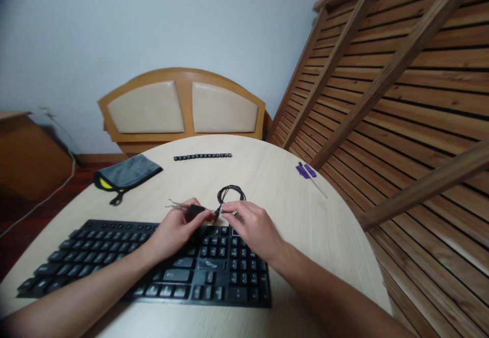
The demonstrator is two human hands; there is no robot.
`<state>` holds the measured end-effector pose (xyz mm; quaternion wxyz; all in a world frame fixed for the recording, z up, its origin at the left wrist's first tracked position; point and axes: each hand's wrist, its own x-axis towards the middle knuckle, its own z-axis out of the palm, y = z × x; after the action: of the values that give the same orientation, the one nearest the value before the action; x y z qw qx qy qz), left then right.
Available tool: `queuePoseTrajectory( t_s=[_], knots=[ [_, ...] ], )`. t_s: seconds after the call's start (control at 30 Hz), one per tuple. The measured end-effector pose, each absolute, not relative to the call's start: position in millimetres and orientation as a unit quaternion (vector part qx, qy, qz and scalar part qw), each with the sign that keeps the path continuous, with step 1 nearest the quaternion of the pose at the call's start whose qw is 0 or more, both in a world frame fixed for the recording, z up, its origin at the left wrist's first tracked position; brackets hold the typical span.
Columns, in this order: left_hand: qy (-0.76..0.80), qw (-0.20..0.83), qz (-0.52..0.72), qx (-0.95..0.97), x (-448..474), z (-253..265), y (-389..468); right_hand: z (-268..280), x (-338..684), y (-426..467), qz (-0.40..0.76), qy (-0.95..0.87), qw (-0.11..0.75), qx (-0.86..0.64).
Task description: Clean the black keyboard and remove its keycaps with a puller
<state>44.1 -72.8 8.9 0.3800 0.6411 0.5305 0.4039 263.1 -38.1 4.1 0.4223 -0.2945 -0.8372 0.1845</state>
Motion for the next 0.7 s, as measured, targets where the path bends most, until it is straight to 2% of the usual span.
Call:
queuePoseTrajectory(
  t_s=[0.27, 0.47, 0.7],
  knots=[
    [0.513, 0.401, 0.370, 0.663, 44, 5, -72, -13, 279, 1, 0.287, -0.757, 0.434, -0.394],
    [0.518, 0.392, 0.365, 0.667, 43, -2, -70, -21, 279, 37, 0.253, -0.764, 0.404, -0.434],
    [0.517, 0.389, 0.360, 0.672, 41, -3, -71, -18, 267, 118, 0.188, -0.775, 0.338, -0.500]
  ],
)
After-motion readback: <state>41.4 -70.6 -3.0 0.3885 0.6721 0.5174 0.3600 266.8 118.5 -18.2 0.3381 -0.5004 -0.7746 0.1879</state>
